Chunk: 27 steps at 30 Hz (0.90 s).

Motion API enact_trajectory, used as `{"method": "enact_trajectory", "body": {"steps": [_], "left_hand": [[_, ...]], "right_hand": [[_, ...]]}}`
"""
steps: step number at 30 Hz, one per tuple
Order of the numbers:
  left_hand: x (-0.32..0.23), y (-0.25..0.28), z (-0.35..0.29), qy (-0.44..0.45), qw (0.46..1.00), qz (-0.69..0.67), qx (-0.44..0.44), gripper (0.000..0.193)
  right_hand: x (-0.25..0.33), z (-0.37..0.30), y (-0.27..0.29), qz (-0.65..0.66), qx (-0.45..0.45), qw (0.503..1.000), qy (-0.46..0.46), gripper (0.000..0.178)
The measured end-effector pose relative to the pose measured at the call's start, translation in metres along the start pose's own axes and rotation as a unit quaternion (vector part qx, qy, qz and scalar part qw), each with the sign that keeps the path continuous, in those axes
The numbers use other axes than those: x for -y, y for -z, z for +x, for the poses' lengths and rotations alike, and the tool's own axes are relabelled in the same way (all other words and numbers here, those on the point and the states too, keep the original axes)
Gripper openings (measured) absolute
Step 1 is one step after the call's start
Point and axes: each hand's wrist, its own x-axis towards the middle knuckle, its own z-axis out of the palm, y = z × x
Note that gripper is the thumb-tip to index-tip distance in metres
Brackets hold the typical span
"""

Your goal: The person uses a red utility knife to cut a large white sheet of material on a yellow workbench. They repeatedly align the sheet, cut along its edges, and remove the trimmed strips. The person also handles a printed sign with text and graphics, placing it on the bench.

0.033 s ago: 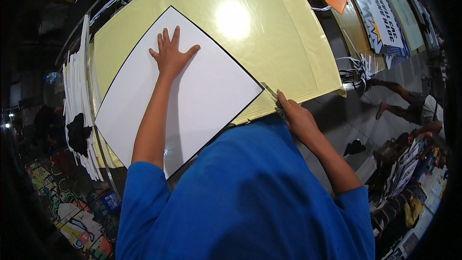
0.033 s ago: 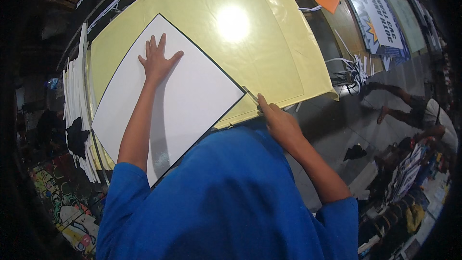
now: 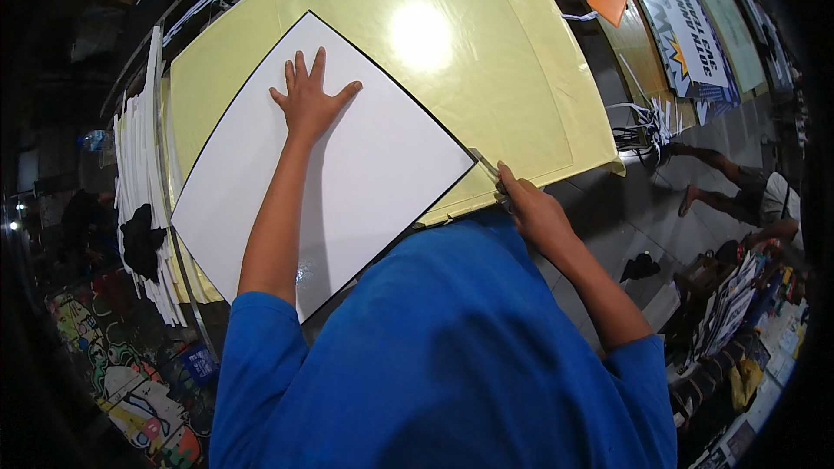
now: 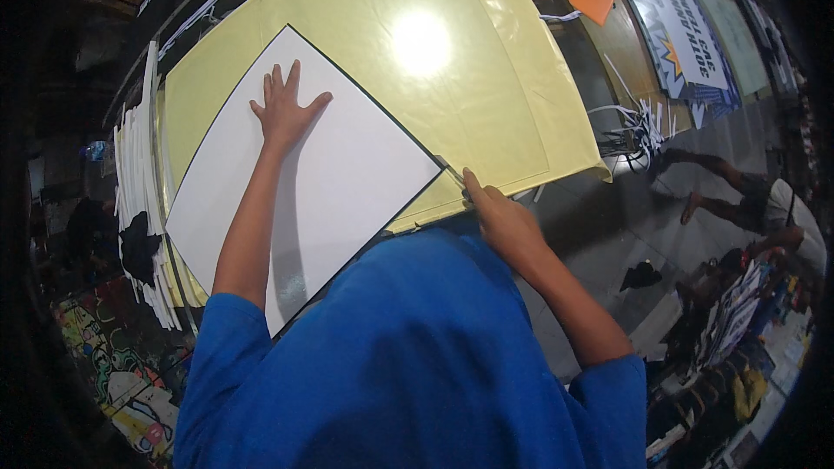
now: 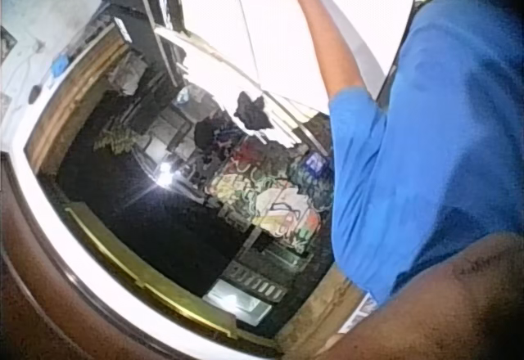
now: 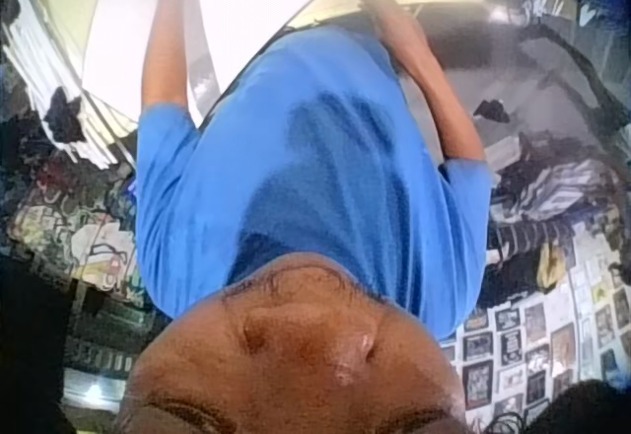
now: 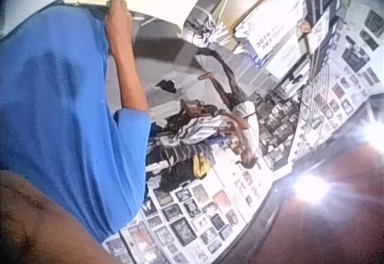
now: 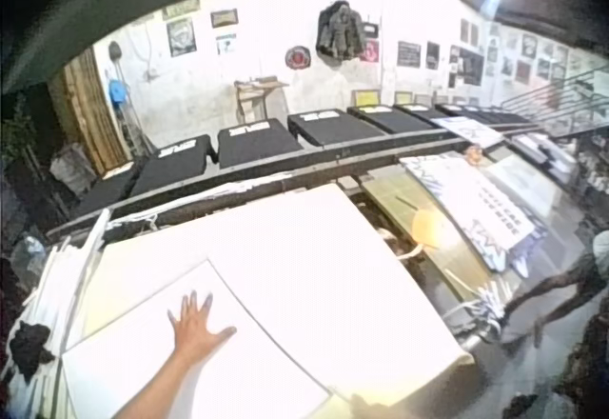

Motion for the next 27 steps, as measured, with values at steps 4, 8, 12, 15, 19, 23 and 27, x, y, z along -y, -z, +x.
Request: {"method": "enact_trajectory", "body": {"steps": [4,8,12,15,19,23,27], "left_hand": [[-0.001,0.002,0.0,0.003,1.0,-0.004,0.004,0.105],[-0.001,0.004,-0.001,0.007,1.0,-0.007,0.01,0.105],[-0.001,0.005,0.0,0.013,1.0,-0.012,0.016,0.106],[0.0,0.002,0.0,0.013,1.0,-0.004,0.012,0.105],[-0.012,0.021,-0.003,0.018,0.999,-0.003,0.044,0.102],[-0.004,0.017,-0.006,0.019,0.999,-0.012,0.032,0.102],[-0.006,0.02,-0.004,0.012,0.999,-0.032,0.028,0.104]], "right_hand": [[0.007,0.006,0.004,-0.017,0.017,1.0,-0.013,0.063],[-0.003,0.016,0.006,0.01,-0.061,0.996,-0.062,0.058],[-0.002,0.022,0.026,0.064,-0.109,0.991,-0.035,0.054],[-0.019,0.03,0.032,0.068,-0.162,0.984,-0.014,0.052],[-0.061,0.051,0.053,0.034,-0.247,0.968,-0.036,0.054],[-0.044,0.08,0.083,0.073,-0.228,0.962,-0.134,0.064],[-0.014,0.144,0.066,0.056,-0.25,0.966,-0.041,0.083]]}}
